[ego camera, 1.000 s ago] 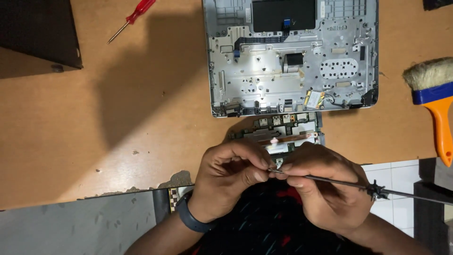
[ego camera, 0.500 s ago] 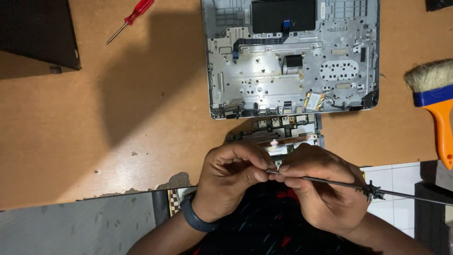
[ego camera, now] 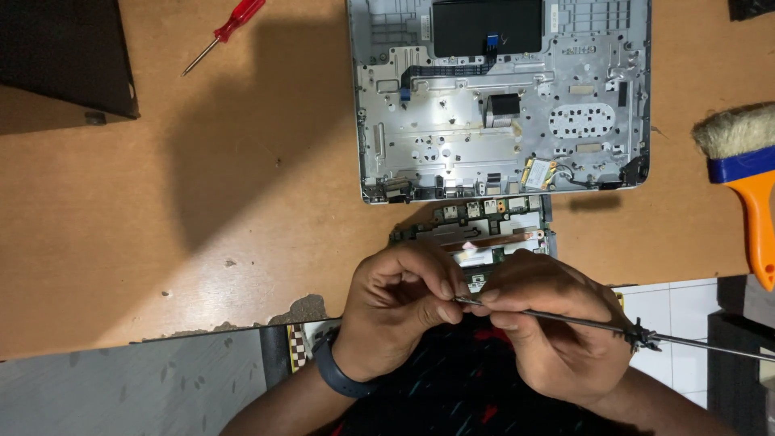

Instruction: Disassembling a laptop by removing internal screws and the motherboard from the chassis using a screwdriver.

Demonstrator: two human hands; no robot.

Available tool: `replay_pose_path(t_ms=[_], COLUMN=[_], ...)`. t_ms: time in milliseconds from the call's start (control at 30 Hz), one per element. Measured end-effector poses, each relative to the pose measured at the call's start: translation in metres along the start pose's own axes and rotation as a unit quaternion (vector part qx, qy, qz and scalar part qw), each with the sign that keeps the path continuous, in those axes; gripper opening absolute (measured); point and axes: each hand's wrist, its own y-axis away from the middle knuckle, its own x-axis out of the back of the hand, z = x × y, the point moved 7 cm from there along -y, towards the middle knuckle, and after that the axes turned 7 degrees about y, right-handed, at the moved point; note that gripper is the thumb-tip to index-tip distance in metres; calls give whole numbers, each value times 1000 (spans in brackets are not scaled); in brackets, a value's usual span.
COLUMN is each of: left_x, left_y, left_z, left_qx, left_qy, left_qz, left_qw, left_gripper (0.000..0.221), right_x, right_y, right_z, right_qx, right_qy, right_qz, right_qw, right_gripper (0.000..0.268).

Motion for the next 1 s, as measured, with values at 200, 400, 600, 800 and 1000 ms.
replay_pose_path(t_ms=[200, 400, 600, 800, 1000], left_x=[2, -2, 2, -4, -5], left_y=[0, -2, 2, 4, 5], left_z=[0, 4, -4, 3, 4], left_qx=[-3, 4, -12, -32, -27], left_qy=[-21, -46, -59, -108, -99], left_qz=[-2, -2, 48, 69, 69], left_qw=[1000, 999, 997, 991, 992], left_gripper=[15, 13, 14, 14, 14], right_x=[-1, -1, -2, 2, 1], right_y=[-1, -1, -3, 6, 2], right_z=[-1, 1, 3, 13, 10], right_qx=[5, -7, -4, -42, -22], right_qy=[4, 25, 6, 20, -4], right_qz=[0, 13, 48, 59, 51], right_qw=[1000, 1000, 999, 997, 998], right_gripper=[6, 7, 9, 11, 11])
